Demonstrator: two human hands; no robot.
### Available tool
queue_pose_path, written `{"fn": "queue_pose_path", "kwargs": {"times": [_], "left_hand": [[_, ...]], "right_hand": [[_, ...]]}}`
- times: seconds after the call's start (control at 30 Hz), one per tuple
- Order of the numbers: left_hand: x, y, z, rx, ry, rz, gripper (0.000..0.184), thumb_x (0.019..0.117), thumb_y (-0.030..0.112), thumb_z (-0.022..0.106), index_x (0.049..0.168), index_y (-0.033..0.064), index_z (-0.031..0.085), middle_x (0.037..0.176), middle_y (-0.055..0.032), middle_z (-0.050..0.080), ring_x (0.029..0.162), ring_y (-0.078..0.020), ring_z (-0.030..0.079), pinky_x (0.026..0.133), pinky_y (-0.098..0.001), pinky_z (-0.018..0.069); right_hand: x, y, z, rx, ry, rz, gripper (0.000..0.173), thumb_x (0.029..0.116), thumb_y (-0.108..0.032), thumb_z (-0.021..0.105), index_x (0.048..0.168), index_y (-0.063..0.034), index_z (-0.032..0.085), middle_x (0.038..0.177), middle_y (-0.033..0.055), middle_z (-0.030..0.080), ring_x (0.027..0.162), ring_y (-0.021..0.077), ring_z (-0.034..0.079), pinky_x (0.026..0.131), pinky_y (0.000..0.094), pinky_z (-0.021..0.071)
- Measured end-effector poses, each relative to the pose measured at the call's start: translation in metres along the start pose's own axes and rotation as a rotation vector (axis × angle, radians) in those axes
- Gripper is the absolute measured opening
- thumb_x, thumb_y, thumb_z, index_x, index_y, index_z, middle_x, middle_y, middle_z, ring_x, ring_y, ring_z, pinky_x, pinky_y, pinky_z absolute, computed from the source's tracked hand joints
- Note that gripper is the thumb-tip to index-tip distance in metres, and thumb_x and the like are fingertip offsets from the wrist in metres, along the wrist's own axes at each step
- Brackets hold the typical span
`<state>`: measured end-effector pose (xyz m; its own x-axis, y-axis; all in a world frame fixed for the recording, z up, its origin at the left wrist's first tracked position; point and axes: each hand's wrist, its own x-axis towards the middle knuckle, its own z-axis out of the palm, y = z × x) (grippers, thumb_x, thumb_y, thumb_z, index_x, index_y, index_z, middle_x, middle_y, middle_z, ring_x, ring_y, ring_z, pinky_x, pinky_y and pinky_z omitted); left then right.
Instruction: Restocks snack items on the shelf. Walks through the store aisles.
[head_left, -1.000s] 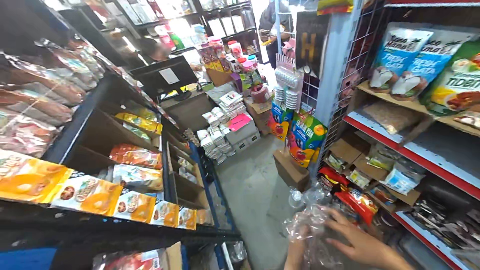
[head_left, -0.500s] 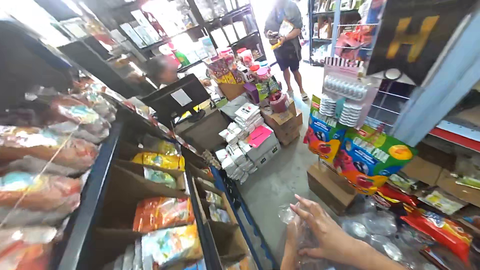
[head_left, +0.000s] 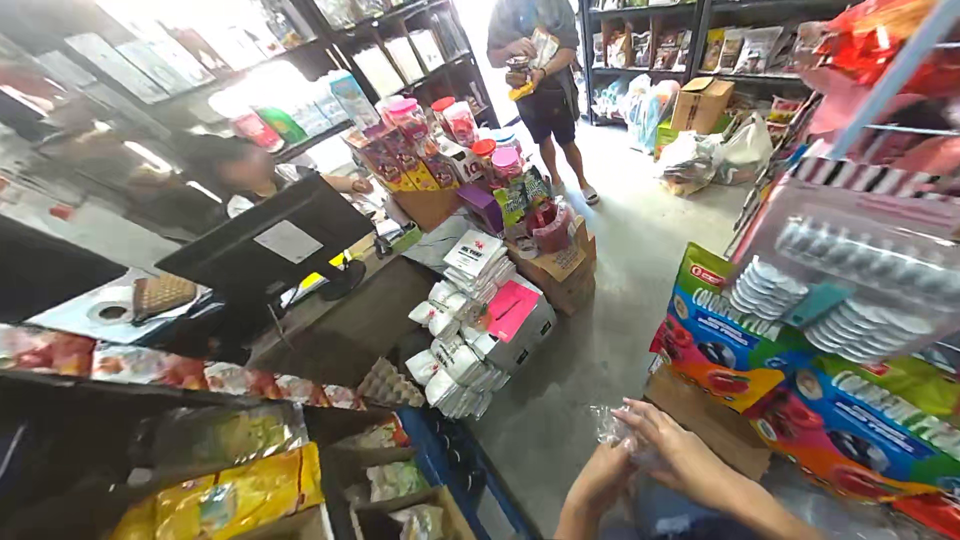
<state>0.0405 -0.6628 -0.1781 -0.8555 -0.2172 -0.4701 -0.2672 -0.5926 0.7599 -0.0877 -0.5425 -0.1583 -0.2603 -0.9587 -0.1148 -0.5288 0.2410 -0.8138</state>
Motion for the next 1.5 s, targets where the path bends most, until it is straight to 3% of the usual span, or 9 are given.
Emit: {"fn": "queue_pose_path", "kwargs": {"times": [0.07, 0.13, 0.23, 0.37, 0.6, 0.93, 1.1, 1.27, 1.5], "left_hand": [[0.018, 0.030, -0.019, 0.069, -0.006, 0.040, 0.036, 0.0999, 0.020, 0.048, 0.129, -0.0009, 0.052, 0.108, 0.0003, 0.070, 0.098, -0.0067, 0.067, 0.093, -0.0306, 0.0551], [0.034, 0.061, -0.037, 0.111, -0.021, 0.078, 0.066, 0.0967, 0.018, 0.057, 0.153, -0.0022, 0.030, 0.130, -0.0089, 0.063, 0.111, -0.0123, 0.065, 0.098, -0.0347, 0.0545], [0.058, 0.111, -0.069, 0.120, 0.048, 0.145, 0.103, 0.0861, 0.024, 0.074, 0.163, 0.0065, 0.008, 0.148, -0.0145, 0.051, 0.121, -0.0190, 0.063, 0.101, -0.0394, 0.0554], [0.093, 0.178, -0.113, 0.342, 0.039, 0.358, 0.115, 0.0846, 0.043, 0.080, 0.164, 0.0104, 0.004, 0.167, -0.0131, 0.025, 0.136, -0.0182, 0.053, 0.101, -0.0381, 0.0551], [0.205, 0.267, -0.142, 0.755, -0.305, 0.451, 0.116, 0.0746, 0.018, 0.091, 0.161, -0.0035, 0.017, 0.166, -0.0311, 0.013, 0.140, -0.0364, 0.048, 0.098, -0.0465, 0.0573], [0.372, 0.321, -0.102, 0.817, -0.578, 0.494, 0.111, 0.0660, 0.005, 0.091, 0.157, -0.0058, 0.029, 0.151, -0.0361, 0.039, 0.134, -0.0450, 0.051, 0.107, -0.0521, 0.0502], [0.470, 0.368, -0.075, 0.834, -0.728, 0.458, 0.083, 0.0737, 0.000, 0.084, 0.147, -0.0058, 0.047, 0.140, -0.0321, 0.052, 0.127, -0.0428, 0.057, 0.106, -0.0545, 0.0494], [0.554, 0.418, -0.027, 0.727, -0.591, 0.559, 0.058, 0.0801, 0.002, 0.074, 0.134, -0.0123, 0.056, 0.132, -0.0316, 0.058, 0.123, -0.0398, 0.059, 0.106, -0.0525, 0.0485], [0.651, 0.466, 0.006, 0.739, -0.343, 0.480, 0.031, 0.0873, -0.004, 0.057, 0.116, -0.0144, 0.060, 0.112, -0.0266, 0.065, 0.103, -0.0292, 0.066, 0.092, -0.0440, 0.0548]], "right_hand": [[0.038, -0.007, -0.012, -0.013, 0.058, -0.036, 0.071, 0.0831, -0.006, 0.079, 0.149, -0.0188, 0.054, 0.151, 0.0209, 0.049, 0.119, 0.0452, 0.063, 0.086, 0.0639, 0.0569], [0.072, -0.016, -0.023, 0.017, 0.108, -0.054, 0.062, 0.0844, -0.006, 0.078, 0.143, -0.0164, 0.059, 0.142, 0.0216, 0.057, 0.114, 0.0432, 0.066, 0.084, 0.0631, 0.0575], [0.128, -0.021, -0.039, 0.095, 0.182, -0.034, 0.054, 0.0823, -0.002, 0.078, 0.135, -0.0097, 0.065, 0.133, 0.0233, 0.061, 0.111, 0.0425, 0.067, 0.086, 0.0618, 0.0573], [0.205, -0.012, -0.059, 0.150, 0.361, 0.011, 0.038, 0.0840, 0.003, 0.070, 0.122, -0.0001, 0.068, 0.124, 0.0236, 0.064, 0.108, 0.0379, 0.067, 0.089, 0.0553, 0.0575], [0.337, -0.015, -0.098, 0.214, 0.603, 0.232, 0.026, 0.0897, 0.004, 0.053, 0.111, 0.0115, 0.065, 0.112, 0.0263, 0.065, 0.103, 0.0349, 0.066, 0.092, 0.0492, 0.0544], [0.384, 0.022, -0.186, 0.285, 0.715, 0.608, 0.064, 0.0858, -0.003, 0.058, 0.145, 0.0140, 0.040, 0.131, 0.0324, 0.059, 0.121, 0.0353, 0.061, 0.104, 0.0484, 0.0491], [0.403, 0.067, -0.239, 0.289, 0.743, 0.607, 0.091, 0.0906, -0.037, 0.071, 0.152, 0.0119, 0.025, 0.137, 0.0306, 0.056, 0.124, 0.0315, 0.061, 0.105, 0.0474, 0.0505], [0.436, 0.112, -0.326, 0.499, 0.907, 0.452, 0.103, 0.0849, -0.040, 0.078, 0.156, 0.0042, 0.017, 0.143, 0.0204, 0.052, 0.120, 0.0137, 0.063, 0.096, 0.0316, 0.0577], [0.479, 0.195, -0.435, 0.578, 0.905, 0.404, 0.128, 0.0770, -0.068, 0.075, 0.162, -0.0021, 0.007, 0.163, 0.0209, 0.028, 0.135, 0.0226, 0.053, 0.095, 0.0373, 0.0581]]}}
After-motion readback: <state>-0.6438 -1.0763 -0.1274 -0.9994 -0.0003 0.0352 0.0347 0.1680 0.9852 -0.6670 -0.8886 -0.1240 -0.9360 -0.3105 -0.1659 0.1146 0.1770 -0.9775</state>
